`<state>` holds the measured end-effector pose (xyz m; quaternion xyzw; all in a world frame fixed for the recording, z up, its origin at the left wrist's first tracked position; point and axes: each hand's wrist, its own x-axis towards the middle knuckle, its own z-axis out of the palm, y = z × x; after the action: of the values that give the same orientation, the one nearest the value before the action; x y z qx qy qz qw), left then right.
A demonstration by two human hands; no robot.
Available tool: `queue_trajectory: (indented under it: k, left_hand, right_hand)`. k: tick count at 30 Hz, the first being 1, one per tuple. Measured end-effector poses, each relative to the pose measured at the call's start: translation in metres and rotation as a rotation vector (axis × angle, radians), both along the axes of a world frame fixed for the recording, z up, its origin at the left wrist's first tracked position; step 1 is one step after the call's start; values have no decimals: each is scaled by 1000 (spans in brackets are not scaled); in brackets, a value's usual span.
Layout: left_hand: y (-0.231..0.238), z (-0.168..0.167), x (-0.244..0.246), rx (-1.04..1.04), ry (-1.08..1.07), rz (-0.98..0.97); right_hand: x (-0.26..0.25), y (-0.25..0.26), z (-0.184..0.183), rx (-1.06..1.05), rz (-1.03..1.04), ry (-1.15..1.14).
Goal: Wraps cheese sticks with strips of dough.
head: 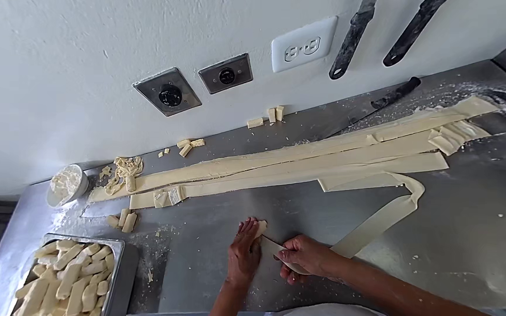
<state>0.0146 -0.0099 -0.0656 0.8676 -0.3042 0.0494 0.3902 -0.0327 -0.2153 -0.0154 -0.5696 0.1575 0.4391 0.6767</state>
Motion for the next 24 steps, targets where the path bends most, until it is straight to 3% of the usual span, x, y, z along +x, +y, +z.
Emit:
queue_trajectory:
  k: [4, 9, 12, 16, 20, 24]
  left_hand:
    - [6, 7, -16, 31, 56, -99]
    - [-1, 31, -38, -104, 343, 89]
    - [1, 57, -24, -317, 669, 255]
    - [21, 94, 15, -388, 1107, 129]
    - [37, 102, 24, -424, 1126, 132]
    - [62, 103, 28, -634, 1100, 311]
  right_hand:
    - [9, 3, 2, 33, 89, 30]
    - [22, 13, 3, -26, 195, -58]
    - [27, 11, 13, -124, 330, -229]
    - [46, 22, 39, -343, 409, -534]
    - [74, 33, 65, -399, 605, -616]
    - [102, 24, 68, -288, 436, -541]
